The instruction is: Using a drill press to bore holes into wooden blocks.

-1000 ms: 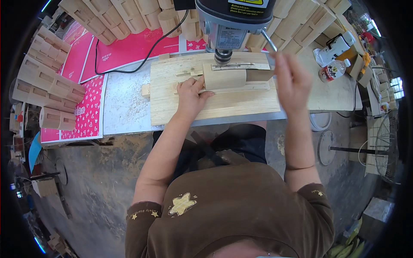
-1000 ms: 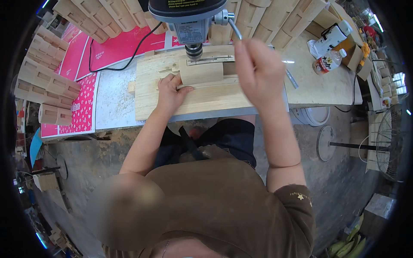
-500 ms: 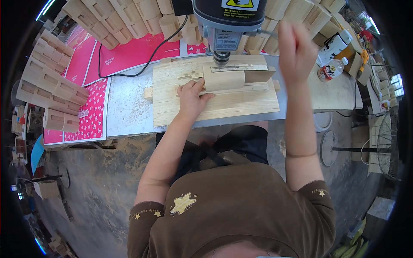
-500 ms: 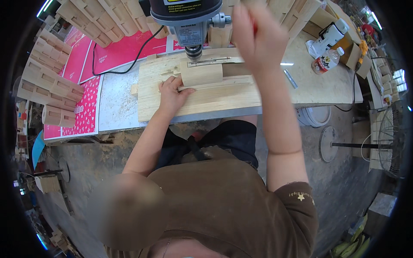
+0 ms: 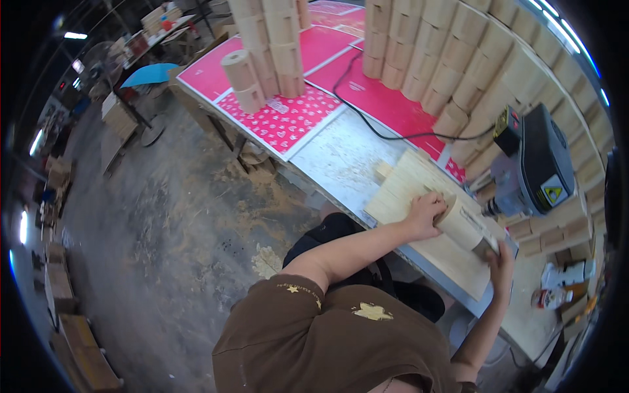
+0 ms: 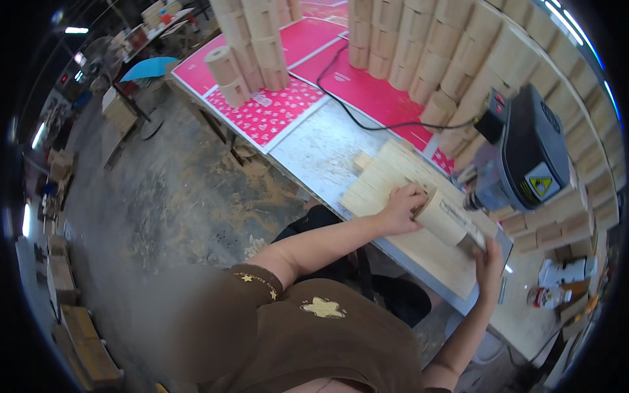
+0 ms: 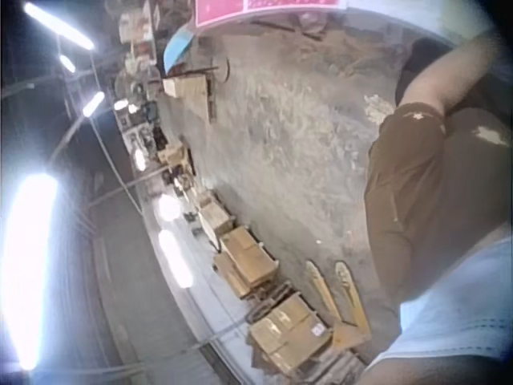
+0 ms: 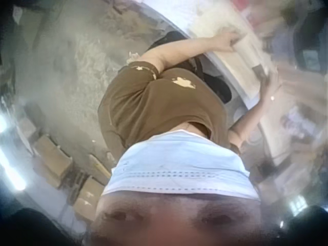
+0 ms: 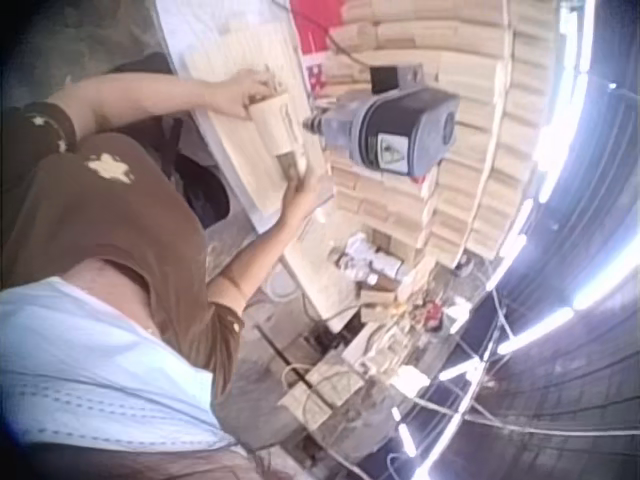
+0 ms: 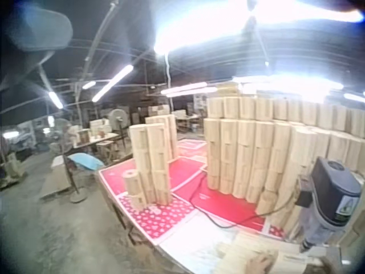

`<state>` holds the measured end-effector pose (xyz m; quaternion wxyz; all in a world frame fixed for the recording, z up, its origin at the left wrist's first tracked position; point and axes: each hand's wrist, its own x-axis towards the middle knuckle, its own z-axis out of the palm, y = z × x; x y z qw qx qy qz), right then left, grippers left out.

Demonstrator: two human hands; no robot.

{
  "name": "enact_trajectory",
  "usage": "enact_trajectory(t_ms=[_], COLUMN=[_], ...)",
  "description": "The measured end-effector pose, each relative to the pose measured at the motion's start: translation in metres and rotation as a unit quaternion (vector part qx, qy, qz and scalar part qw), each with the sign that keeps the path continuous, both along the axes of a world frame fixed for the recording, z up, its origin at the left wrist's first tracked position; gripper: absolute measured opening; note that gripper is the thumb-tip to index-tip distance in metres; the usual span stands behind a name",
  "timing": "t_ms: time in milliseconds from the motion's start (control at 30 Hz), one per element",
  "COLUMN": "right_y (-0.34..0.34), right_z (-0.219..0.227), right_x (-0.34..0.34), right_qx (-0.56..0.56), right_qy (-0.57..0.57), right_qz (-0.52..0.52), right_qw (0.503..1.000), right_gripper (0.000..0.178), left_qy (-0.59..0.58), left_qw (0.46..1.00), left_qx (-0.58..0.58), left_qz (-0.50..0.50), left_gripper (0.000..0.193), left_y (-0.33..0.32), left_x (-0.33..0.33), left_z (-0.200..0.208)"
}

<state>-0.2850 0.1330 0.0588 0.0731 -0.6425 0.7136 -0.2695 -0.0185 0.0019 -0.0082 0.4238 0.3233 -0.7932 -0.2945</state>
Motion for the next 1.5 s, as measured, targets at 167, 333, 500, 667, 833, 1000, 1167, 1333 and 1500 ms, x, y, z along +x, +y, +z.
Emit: enact_trajectory(t_ms=[167, 333, 500, 667, 833, 1000, 1167, 1333, 1500], right_y=[0.057, 0.089, 0.093, 0.085, 0.081, 0.081, 0.088, 0.078, 0.086], right_z=[0.010, 0.008, 0.018, 0.031, 0.046, 0.067, 0.085, 0.095, 0.072], right_x=[0.045, 0.067, 0.086, 0.087, 0.109, 0.118, 0.127, 0.128, 0.119], right_qx=[-0.012, -0.001, 0.002, 0.062, -0.034, 0.015, 0.012, 0.001, -0.016], right_qy=[-0.192, -0.248, -0.329, -0.301, -0.307, -0.215, -0.244, -0.198, -0.227], right_qz=[-0.009, -0.033, -0.031, -0.023, -0.066, -0.062, -0.094, -0.039, -0.079], right_qw=[0.981, 0.968, 0.944, 0.951, 0.949, 0.974, 0.965, 0.979, 0.971], right_gripper=[0.024, 0.024, 0.024, 0.026, 0.025, 0.025, 0.027, 0.024, 0.025], left_qy=[0.091, 0.026, 0.011, -0.123, -0.148, -0.155, -0.166, -0.194, -0.149], left_qw=[0.991, 0.981, 0.963, 0.846, 0.824, 0.828, 0.838, 0.825, 0.746], left_qx=[-0.002, 0.183, 0.043, -0.152, -0.123, -0.071, -0.113, -0.181, -0.368], left_qz=[-0.099, -0.055, 0.265, 0.496, 0.533, 0.534, 0.506, 0.498, 0.535], left_gripper=[0.044, 0.048, 0.053, 0.044, 0.046, 0.047, 0.047, 0.046, 0.047], left_y=[0.001, -0.015, -0.073, -0.172, -0.245, -0.274, -0.289, -0.296, -0.270], left_x=[0.078, 0.219, 0.324, 0.430, 0.453, 0.466, 0.471, 0.500, 0.381], left_z=[0.015, 0.105, 0.211, 0.270, 0.271, 0.252, 0.238, 0.222, 0.208])
